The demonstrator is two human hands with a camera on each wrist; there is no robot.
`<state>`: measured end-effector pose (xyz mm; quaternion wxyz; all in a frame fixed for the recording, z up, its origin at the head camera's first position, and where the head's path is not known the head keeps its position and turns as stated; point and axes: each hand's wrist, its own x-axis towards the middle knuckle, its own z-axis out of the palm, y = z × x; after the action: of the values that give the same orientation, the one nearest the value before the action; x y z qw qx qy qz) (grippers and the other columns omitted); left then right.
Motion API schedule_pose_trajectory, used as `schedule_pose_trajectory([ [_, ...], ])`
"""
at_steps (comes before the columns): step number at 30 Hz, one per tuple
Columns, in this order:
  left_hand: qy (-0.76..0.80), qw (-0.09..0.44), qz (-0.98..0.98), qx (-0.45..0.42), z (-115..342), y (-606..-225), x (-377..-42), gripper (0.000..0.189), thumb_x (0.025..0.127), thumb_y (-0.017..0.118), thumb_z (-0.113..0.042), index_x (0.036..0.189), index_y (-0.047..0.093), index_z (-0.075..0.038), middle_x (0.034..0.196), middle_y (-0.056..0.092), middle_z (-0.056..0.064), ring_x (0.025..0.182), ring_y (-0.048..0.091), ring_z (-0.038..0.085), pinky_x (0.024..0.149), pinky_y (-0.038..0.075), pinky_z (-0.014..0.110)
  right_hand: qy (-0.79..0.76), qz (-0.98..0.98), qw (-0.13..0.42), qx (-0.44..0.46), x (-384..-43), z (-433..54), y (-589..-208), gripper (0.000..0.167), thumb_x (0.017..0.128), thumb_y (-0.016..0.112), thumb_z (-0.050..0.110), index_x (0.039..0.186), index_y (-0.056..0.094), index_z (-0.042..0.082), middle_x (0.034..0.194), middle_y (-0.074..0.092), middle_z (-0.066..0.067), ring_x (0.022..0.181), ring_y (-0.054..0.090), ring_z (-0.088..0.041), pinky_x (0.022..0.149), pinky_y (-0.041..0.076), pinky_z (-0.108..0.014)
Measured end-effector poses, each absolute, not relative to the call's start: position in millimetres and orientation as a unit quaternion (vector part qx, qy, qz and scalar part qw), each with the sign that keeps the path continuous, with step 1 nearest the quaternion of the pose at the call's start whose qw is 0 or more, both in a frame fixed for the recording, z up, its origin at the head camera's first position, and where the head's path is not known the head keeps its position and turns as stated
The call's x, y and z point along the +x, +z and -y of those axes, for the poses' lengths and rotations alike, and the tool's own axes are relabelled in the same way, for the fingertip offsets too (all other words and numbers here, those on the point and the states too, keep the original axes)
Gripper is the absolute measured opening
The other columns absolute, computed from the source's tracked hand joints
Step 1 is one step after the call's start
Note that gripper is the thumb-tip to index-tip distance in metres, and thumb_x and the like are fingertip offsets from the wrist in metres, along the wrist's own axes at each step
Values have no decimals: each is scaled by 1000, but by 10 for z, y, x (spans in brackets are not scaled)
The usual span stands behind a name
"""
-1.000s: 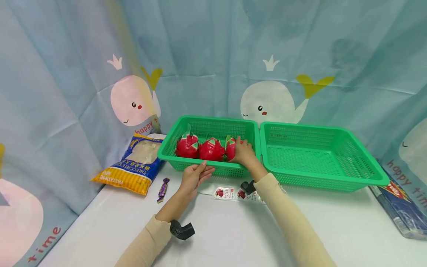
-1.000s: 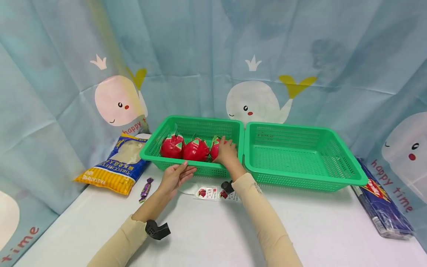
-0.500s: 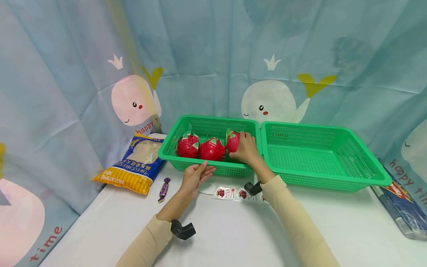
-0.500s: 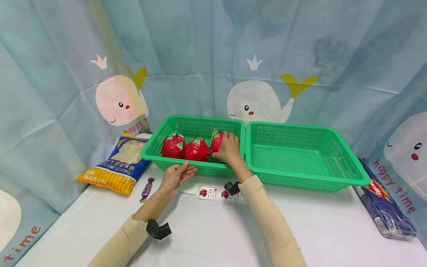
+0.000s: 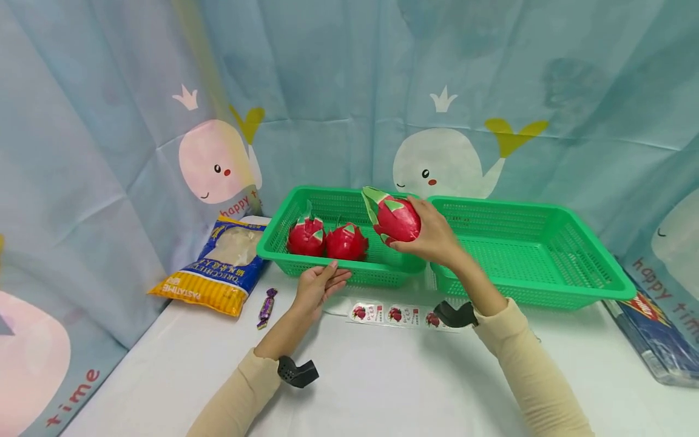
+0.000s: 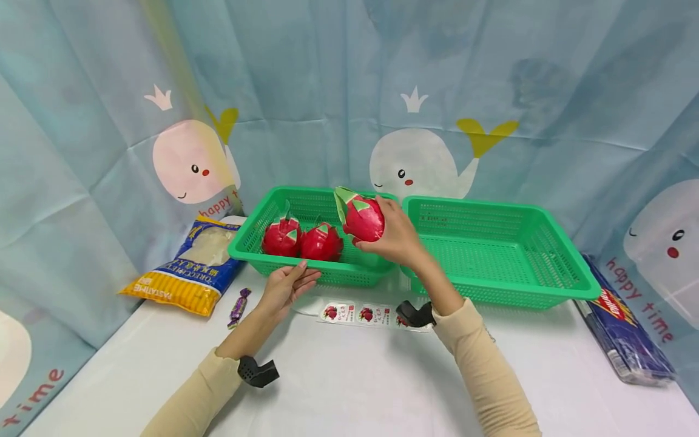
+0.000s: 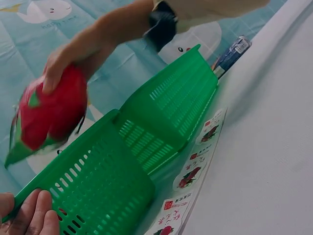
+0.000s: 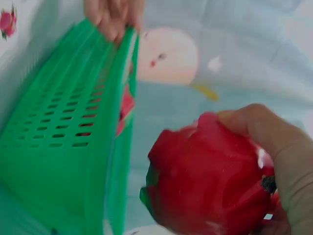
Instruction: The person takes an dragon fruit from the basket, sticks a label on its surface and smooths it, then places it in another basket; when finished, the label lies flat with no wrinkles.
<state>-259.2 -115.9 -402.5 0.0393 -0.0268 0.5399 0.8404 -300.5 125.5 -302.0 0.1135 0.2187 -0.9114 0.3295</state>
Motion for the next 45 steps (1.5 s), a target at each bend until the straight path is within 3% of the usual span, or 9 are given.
schedule_pose_trajectory([
  [6,839,49,-541,-23,1202,-3977,-2628,24,95,51,-14,107,50,7,79,71,1,79,70,10,73,55,22,348,884,96,298,-2514,-1477,-3013,92,64,82,27,140,33,9,135,41,-11,115,47,-30,74,56,-41],
  [12,834,55,-548,-32,1249,-3975,-2643,28,94,52,-15,110,51,9,82,71,2,80,69,11,73,55,22,362,869,34,336,-2059,-1572,-3377,93,62,84,28,140,35,18,134,42,-5,111,49,-25,71,54,-23],
  [16,833,56,-550,-26,1272,-3981,-2637,32,94,53,-17,113,50,9,83,71,2,81,69,10,75,54,22,354,869,-12,346,-1859,-1568,-3655,93,63,82,35,141,34,22,136,40,-3,110,50,-24,72,52,-20],
  [23,839,61,-540,-23,1271,-4012,-2617,29,94,53,-17,110,49,7,82,71,1,82,69,10,75,54,22,351,866,-40,353,-1818,-1536,-3929,92,62,82,37,139,36,17,134,40,7,112,49,-18,74,52,-23],
  [32,840,68,-537,-23,1222,-4048,-2613,28,94,53,-17,110,50,6,82,71,1,82,69,10,75,55,22,303,871,-76,380,-1757,-1570,-3979,99,63,83,38,144,28,26,138,34,6,118,43,-18,81,53,-29],
  [41,839,68,-539,-22,1235,-4037,-2601,23,93,55,-17,104,52,3,82,71,1,82,69,11,76,54,23,264,873,-54,406,-1704,-1566,-3975,101,66,78,48,146,20,28,141,29,6,121,40,-18,82,53,-31],
  [45,838,76,-540,-17,1238,-4044,-2602,23,93,54,-17,104,52,3,84,72,2,84,69,11,76,54,23,289,876,-37,385,-1730,-1695,-3938,86,75,70,49,145,25,29,143,32,6,125,40,-21,87,51,-39],
])
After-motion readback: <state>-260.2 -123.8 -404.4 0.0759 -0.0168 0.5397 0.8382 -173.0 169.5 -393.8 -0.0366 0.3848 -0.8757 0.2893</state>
